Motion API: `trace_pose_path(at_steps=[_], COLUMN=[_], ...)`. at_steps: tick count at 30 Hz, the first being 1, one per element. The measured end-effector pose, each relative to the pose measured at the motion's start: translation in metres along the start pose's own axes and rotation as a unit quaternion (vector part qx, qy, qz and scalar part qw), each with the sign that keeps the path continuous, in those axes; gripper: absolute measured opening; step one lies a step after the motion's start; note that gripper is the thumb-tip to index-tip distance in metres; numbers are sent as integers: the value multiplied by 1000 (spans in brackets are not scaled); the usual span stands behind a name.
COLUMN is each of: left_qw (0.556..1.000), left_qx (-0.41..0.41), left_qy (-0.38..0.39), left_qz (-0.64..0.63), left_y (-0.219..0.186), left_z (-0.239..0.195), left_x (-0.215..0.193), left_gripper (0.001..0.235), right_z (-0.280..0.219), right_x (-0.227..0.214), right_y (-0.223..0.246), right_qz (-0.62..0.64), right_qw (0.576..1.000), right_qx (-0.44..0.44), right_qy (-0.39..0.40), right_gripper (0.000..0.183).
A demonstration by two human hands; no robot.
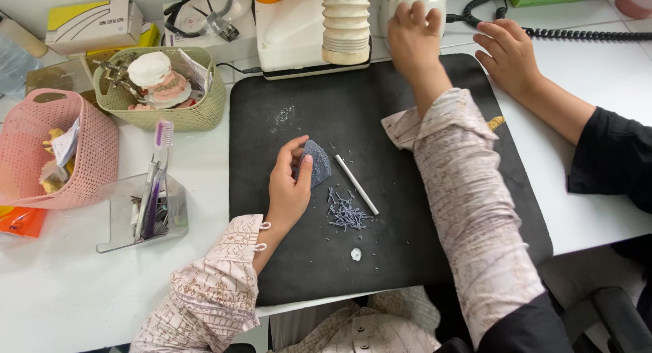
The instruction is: The person uses a small metal carving tool to repeatedly scrape and shape a small blue block of material on a black mat. Shavings accumulate on the mat as the person rotates the block and continues carving. A dental model and rotary tool are visible nearby but not used.
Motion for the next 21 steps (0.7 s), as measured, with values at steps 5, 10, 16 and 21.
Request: trace_pose_path(at_steps=[5,10,16,21], left_qw=[1000,1000,999,1000], left_qx=[-7,27,33,26], left_qy=[0,1,5,13], left_qz=[-16,-13,-16,-5], left_y=[2,2,1,-1], left_z=[1,0,0,0], left_x=[0,1,2,0], left_gripper=[34,33,32,33], right_z=[-16,-101,-209,-192], right_x=[-66,-129,-118,-150], right_y=[-77,-159,-159,-153], right_qz=[144,140,2,160], right_qw=[979,975,975,977], right_qx=[85,76,79,110], right_qy=[119,156,208,91], right_gripper=[13,16,26,8])
Point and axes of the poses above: each hand's wrist, its own z-axis towards the middle knuckle, its own x-axis out of the palm, y = z × x, the point moved 2 cm from there along z, towards the middle knuckle, and after that the axes turned 4 degrees about z, right-handed, at the moved point
